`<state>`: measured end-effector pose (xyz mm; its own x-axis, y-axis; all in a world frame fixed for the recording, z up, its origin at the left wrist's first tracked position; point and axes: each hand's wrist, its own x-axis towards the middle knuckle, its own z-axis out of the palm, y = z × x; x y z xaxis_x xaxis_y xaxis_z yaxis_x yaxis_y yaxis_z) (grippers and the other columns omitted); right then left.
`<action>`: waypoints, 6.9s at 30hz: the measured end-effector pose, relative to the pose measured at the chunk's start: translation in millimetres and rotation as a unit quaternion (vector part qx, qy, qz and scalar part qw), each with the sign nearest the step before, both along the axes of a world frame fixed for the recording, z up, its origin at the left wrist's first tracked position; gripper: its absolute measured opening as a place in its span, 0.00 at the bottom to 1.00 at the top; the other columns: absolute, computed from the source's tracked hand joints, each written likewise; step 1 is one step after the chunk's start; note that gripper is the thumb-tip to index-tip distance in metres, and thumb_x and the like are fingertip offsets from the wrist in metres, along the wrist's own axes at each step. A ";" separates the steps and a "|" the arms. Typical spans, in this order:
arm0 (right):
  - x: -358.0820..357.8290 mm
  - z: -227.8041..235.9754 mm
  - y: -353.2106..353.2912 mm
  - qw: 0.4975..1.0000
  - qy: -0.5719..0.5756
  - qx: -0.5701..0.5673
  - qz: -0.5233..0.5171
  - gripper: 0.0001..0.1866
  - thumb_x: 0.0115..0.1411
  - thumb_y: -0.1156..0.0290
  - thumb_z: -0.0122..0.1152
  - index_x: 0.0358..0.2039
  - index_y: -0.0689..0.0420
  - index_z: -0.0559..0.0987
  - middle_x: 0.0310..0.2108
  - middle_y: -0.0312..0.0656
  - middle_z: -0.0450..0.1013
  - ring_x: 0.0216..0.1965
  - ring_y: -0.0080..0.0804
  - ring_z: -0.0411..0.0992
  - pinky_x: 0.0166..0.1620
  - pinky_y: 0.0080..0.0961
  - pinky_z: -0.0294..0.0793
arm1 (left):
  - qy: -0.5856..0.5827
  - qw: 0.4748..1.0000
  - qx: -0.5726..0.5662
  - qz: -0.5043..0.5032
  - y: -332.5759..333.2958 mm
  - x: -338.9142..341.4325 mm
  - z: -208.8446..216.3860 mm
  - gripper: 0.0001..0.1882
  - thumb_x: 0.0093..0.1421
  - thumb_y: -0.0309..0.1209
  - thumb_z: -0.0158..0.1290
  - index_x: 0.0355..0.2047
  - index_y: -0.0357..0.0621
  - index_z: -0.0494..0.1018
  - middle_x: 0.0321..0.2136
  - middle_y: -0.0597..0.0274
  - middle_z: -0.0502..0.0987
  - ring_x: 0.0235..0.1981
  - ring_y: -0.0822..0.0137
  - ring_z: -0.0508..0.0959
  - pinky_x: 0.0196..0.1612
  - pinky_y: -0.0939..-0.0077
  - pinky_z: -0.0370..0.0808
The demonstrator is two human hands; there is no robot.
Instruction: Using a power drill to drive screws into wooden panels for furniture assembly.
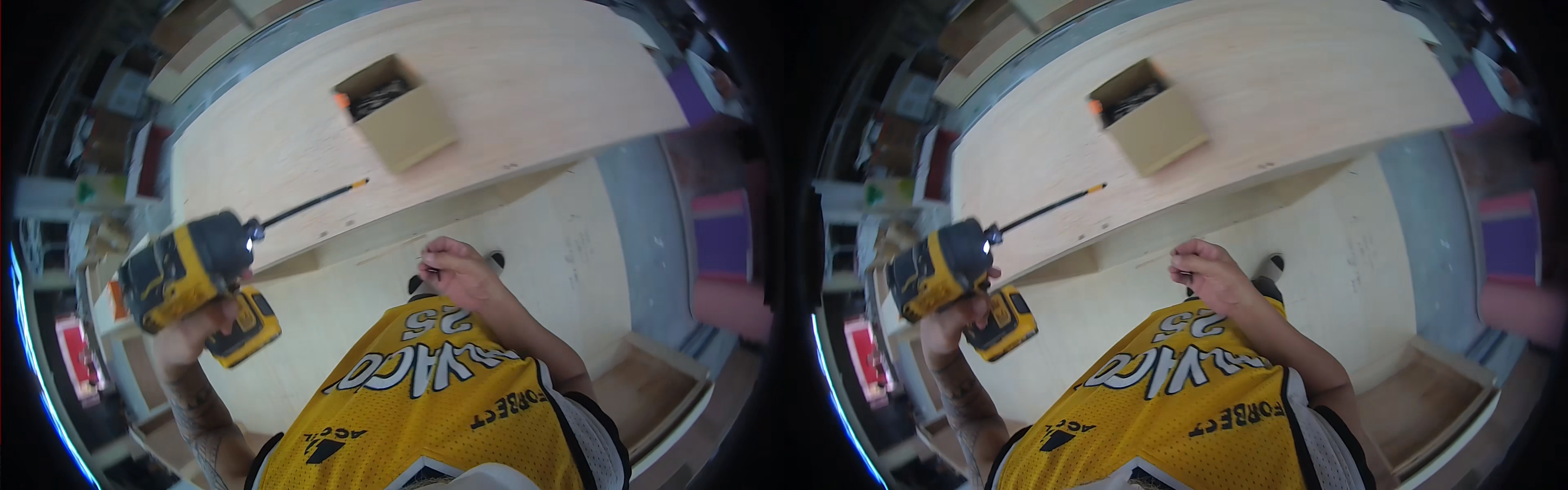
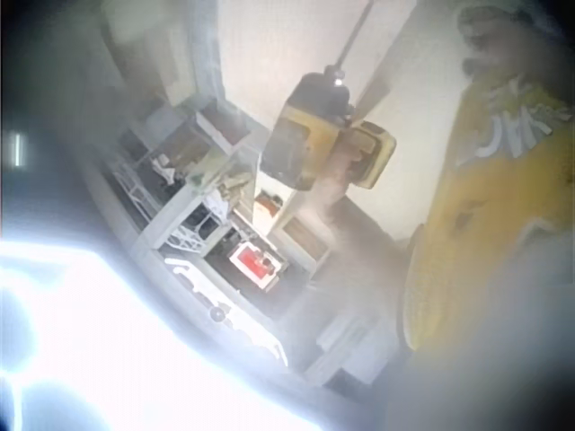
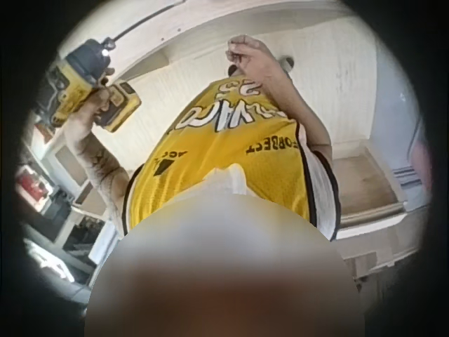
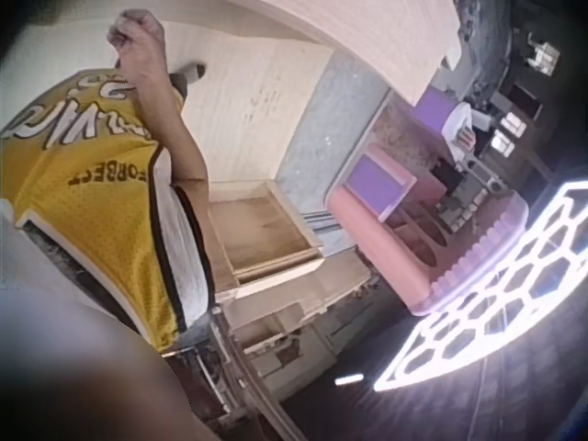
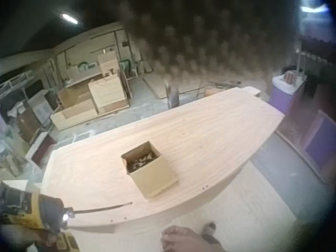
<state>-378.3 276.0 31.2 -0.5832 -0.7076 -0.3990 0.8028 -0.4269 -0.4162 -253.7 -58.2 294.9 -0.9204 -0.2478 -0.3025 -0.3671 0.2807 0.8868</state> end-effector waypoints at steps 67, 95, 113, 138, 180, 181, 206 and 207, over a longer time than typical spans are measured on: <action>-291.6 -10.9 378.7 0.934 -0.079 0.078 -0.340 0.21 0.72 0.48 0.58 0.36 0.55 0.79 0.14 0.28 0.61 0.12 0.17 0.56 0.15 0.19 0.52 | -0.194 0.824 -0.327 -0.419 512.1 -473.4 47.8 0.19 0.56 0.33 0.62 0.48 0.42 0.79 0.37 0.60 0.84 0.37 0.67 0.83 0.47 0.66 0.81; -322.5 -19.3 461.7 0.927 -0.021 0.153 -0.341 0.19 0.64 0.60 0.69 0.43 0.65 0.79 0.27 0.35 0.71 0.28 0.21 0.70 0.29 0.16 0.67 | -0.134 0.912 -0.209 -0.328 471.8 -473.5 35.0 0.18 0.54 0.22 0.66 0.46 0.36 0.78 0.34 0.60 0.82 0.24 0.74 0.80 0.28 0.75 0.79; -413.3 10.2 770.0 0.918 0.095 0.041 -0.382 0.07 0.71 0.69 0.63 0.44 0.58 0.79 0.34 0.39 0.79 0.32 0.24 0.78 0.36 0.19 0.80 | -0.013 0.976 0.002 -0.217 700.3 -510.4 -35.2 0.16 0.55 0.20 0.65 0.45 0.39 0.81 0.37 0.59 0.84 0.28 0.74 0.81 0.31 0.77 0.79; -693.9 90.0 689.6 0.989 0.016 -0.055 -0.136 0.06 0.73 0.70 0.58 0.41 0.59 0.78 0.49 0.53 0.80 0.49 0.38 0.81 0.58 0.32 0.84 | 0.094 0.992 0.079 0.026 791.8 -610.1 -61.9 0.25 0.51 0.18 0.57 0.53 0.37 0.77 0.46 0.53 0.82 0.23 0.76 0.75 0.32 0.78 0.76; -843.5 -20.5 586.0 0.708 0.606 0.361 -0.016 0.36 0.71 0.55 0.56 0.69 0.68 0.65 0.39 0.60 0.79 0.42 0.55 0.78 0.47 0.45 0.75 | 0.314 0.875 -0.101 0.355 835.2 -666.5 -170.0 0.23 0.59 0.19 0.54 0.56 0.33 0.73 0.47 0.53 0.81 0.27 0.76 0.76 0.37 0.77 0.76; -845.5 -21.8 586.5 0.708 0.609 0.358 -0.015 0.36 0.71 0.55 0.56 0.69 0.68 0.65 0.39 0.60 0.79 0.42 0.55 0.78 0.47 0.45 0.75 | 0.318 0.873 -0.097 0.358 834.9 -665.2 -170.9 0.23 0.58 0.19 0.54 0.56 0.33 0.74 0.47 0.53 0.81 0.26 0.75 0.76 0.36 0.77 0.76; -828.8 -26.7 587.2 0.900 0.388 0.190 0.061 0.41 0.71 0.66 0.62 0.76 0.65 0.53 0.26 0.26 0.59 0.29 0.15 0.58 0.35 0.15 0.62 | 0.264 0.878 -0.110 0.385 818.8 -719.6 -148.2 0.25 0.55 0.20 0.56 0.56 0.33 0.74 0.42 0.55 0.82 0.25 0.74 0.75 0.33 0.77 0.75; -830.6 -23.1 587.7 0.891 0.396 0.209 0.074 0.42 0.71 0.65 0.62 0.76 0.65 0.51 0.25 0.27 0.59 0.28 0.16 0.59 0.34 0.17 0.64 | 0.272 0.874 -0.095 0.391 822.4 -727.5 -143.6 0.25 0.55 0.20 0.56 0.56 0.33 0.74 0.42 0.56 0.81 0.25 0.74 0.75 0.33 0.76 0.75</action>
<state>-1208.9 863.8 8.1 -0.7115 -0.6865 -0.1500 0.2209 -0.0160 -0.9752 -981.2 764.2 151.3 -0.4422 -0.8635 0.2424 -0.0511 0.2941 0.9544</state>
